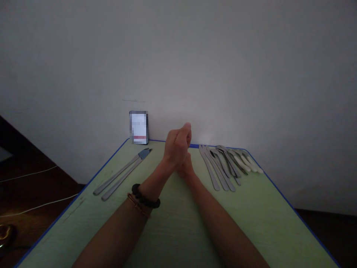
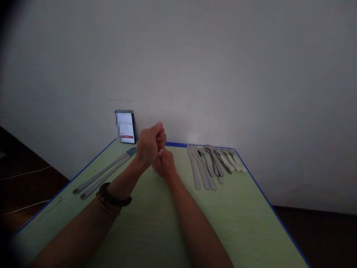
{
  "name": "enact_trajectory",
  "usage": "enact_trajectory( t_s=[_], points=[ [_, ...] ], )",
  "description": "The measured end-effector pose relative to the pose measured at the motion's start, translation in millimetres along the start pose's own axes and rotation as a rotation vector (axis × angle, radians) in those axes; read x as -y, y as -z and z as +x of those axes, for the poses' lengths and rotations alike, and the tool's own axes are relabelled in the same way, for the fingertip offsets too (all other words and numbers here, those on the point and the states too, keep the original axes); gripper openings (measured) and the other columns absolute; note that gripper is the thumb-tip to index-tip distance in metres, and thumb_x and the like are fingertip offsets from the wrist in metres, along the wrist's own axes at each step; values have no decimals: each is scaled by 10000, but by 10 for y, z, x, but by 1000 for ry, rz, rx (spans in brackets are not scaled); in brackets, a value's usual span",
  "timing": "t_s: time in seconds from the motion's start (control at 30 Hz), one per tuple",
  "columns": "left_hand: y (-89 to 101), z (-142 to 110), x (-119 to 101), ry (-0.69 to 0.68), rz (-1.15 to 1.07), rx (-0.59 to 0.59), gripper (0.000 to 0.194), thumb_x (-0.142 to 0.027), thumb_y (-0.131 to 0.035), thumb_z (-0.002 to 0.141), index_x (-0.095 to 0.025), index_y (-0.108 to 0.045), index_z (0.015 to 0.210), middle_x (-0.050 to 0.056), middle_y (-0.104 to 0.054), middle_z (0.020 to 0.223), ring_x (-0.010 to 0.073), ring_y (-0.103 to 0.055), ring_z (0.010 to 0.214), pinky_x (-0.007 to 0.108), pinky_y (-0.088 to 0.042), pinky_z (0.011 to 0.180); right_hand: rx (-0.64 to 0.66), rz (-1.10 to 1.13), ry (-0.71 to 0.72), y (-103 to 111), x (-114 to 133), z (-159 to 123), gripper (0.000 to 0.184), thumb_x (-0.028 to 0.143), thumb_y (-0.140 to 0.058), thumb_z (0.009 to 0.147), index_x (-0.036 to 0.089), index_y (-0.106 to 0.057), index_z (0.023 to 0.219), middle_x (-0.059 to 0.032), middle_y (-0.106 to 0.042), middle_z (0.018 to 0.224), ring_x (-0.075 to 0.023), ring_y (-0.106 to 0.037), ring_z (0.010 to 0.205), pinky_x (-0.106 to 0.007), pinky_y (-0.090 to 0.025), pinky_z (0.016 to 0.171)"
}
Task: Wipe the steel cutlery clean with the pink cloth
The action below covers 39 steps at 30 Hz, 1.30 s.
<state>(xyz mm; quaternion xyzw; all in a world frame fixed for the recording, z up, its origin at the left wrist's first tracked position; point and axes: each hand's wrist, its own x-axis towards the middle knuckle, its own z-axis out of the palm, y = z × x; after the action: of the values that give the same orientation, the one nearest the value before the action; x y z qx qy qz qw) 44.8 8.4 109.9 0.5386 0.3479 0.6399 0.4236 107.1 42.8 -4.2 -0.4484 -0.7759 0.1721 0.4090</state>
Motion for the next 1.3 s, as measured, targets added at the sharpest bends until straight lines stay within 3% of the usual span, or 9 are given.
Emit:
enact_trajectory(
  t_s=[0.2,0.37,0.53,0.73,0.83,0.9,1.03,1.17,1.3],
  points=[
    [51,50,-174,22,-325,-57,490,-352,-471,859,-210,-237,453,-90,-171,392,44,-145,330,207,-106,351,51,9,-45,199,97,1,156,323,-443,846,201,-493,764,-26,-597,635,-160,-552,600,-247,-380,575],
    [93,12,-474,23,-496,-62,575,-406,-383,930,-206,-184,429,-83,-133,373,42,-130,308,199,-135,340,57,-117,22,518,499,165,195,361,-469,832,189,-543,781,-31,-621,690,-152,-526,615,-247,-337,578],
    [193,79,-491,173,-583,-130,572,-450,-385,924,-210,-158,456,-89,-126,369,48,-133,294,203,-171,331,179,-236,90,763,785,238,208,351,-478,838,171,-581,824,-40,-635,705,-156,-508,603,-259,-314,572],
    [491,193,-535,163,-736,-225,482,-315,-254,933,-199,-116,486,-71,-107,353,71,-111,302,225,-138,341,419,-157,27,869,640,246,220,332,-508,866,163,-595,754,-12,-613,663,-134,-528,639,-233,-332,599],
    [652,226,-597,88,-764,-333,464,-327,-273,917,-201,-114,499,-70,-113,352,74,-112,301,233,-134,339,412,-186,-28,874,507,245,193,335,-537,862,162,-613,822,-13,-608,702,-133,-529,659,-235,-353,628],
    [692,237,-610,62,-784,-390,445,-314,-261,907,-203,-117,501,-70,-113,350,76,-106,300,234,-128,338,338,-251,17,856,472,237,183,326,-541,866,158,-612,856,-43,-603,794,-147,-531,728,-251,-379,690],
    [582,239,-547,99,-816,-447,426,-288,-288,885,-203,-141,495,-81,-125,355,70,-108,300,226,-120,338,241,-349,110,777,583,210,201,309,-480,905,135,-581,893,-101,-566,904,-184,-515,837,-291,-393,780],
    [410,230,-446,206,-753,-416,448,-345,-411,855,-209,-192,489,-88,-180,378,61,-175,301,218,-175,337,346,-229,109,758,744,208,254,309,-418,933,163,-544,768,-49,-566,758,-156,-508,737,-263,-394,713],
    [436,225,-440,212,-696,-364,472,-421,-466,823,-212,-215,482,-84,-220,394,61,-222,315,216,-232,352,491,-142,-8,917,746,219,334,358,-433,916,171,-532,658,-8,-561,618,-117,-488,582,-232,-361,582]
  ],
)
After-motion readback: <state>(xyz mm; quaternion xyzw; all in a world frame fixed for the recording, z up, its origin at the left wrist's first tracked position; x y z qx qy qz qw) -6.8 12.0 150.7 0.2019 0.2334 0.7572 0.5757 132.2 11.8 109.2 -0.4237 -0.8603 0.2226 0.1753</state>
